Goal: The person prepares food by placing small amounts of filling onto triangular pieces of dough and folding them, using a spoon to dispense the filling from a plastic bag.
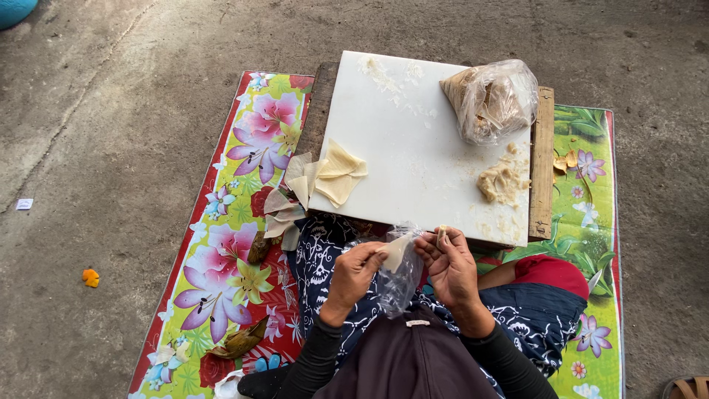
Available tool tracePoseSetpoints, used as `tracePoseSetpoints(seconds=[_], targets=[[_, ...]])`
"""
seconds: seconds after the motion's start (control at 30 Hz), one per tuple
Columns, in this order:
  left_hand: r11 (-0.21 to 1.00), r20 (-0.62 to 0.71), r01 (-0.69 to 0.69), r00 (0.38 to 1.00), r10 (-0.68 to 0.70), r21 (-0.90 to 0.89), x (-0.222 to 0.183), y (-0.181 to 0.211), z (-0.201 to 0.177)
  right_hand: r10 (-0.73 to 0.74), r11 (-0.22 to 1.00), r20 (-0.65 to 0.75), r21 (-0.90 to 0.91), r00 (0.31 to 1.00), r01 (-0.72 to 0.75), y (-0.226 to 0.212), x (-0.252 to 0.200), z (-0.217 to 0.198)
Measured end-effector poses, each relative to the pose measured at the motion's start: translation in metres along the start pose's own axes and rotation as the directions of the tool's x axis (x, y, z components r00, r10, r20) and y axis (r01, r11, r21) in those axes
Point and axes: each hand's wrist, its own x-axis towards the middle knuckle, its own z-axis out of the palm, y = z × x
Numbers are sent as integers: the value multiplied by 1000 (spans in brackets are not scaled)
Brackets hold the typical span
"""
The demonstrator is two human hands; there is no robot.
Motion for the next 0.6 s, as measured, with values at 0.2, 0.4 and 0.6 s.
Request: tracePoseSetpoints(seconds=[0.2, 0.4, 0.6], targets=[[962, -265, 262, 924, -274, -83, -24, -73, -57, -11, 998, -49, -60, 999, 9, 7, -6, -34], [664, -511, 451, 851, -119, 596, -28, -121, -120, 14, 999, -110, -51, 994, -20, 16, -12, -60], [816, -165, 61, 985, 42, 575, -15, -54, -24, 3, 999, -114, -31, 994, -7, 18, -8, -61]])
